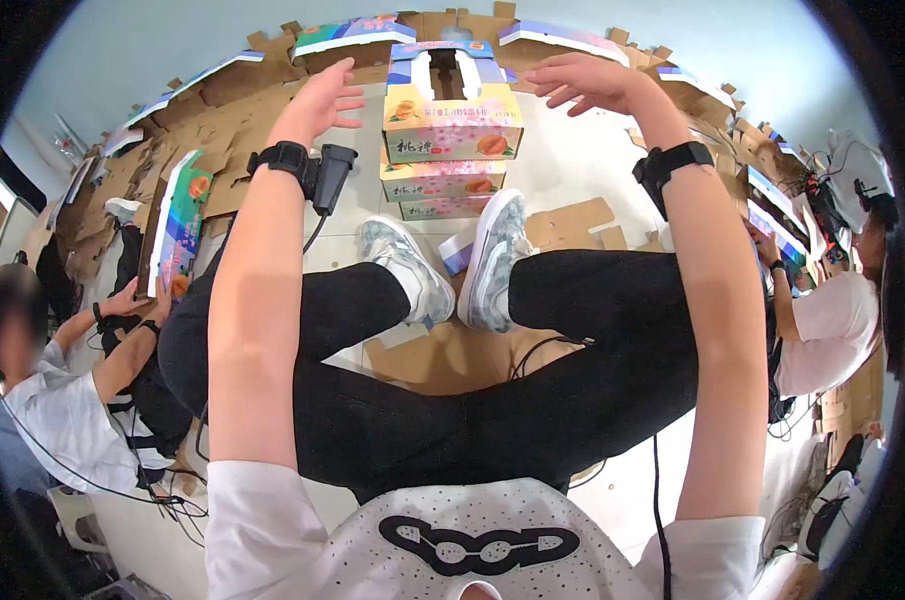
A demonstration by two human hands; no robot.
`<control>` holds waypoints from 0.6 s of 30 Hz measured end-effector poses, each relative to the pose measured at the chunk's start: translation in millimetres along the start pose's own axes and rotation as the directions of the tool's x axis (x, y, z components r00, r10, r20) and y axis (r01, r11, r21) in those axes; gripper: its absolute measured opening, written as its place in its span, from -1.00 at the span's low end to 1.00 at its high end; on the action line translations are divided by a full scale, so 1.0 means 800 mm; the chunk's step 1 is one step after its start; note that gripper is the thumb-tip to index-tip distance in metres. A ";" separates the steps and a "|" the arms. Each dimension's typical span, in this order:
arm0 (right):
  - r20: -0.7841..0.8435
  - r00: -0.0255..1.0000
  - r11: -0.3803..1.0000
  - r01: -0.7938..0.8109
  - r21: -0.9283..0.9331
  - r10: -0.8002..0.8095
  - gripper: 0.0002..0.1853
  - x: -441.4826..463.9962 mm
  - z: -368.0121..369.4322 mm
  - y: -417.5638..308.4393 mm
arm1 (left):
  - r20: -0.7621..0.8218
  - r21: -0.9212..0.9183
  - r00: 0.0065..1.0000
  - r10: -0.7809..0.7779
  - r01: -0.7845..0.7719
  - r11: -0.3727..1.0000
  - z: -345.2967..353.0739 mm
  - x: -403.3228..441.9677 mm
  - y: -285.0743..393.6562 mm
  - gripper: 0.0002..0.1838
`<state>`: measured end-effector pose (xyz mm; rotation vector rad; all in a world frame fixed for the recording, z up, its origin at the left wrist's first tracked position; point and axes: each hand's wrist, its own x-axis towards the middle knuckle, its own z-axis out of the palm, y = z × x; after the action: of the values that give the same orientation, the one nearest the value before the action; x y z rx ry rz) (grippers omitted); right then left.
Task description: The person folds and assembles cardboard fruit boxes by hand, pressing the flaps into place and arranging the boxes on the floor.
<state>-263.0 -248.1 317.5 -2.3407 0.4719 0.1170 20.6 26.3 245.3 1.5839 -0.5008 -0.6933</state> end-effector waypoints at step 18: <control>-0.003 0.998 0.989 -0.057 0.135 0.058 -0.26 -0.063 -0.221 -0.027 | -0.012 0.526 0.987 0.163 -0.132 0.840 -0.076 0.038 0.224 -0.04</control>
<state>-310.9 -339.4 471.3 -2.1964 0.5347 0.1010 97.4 26.0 420.7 2.0431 -0.8119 -0.4042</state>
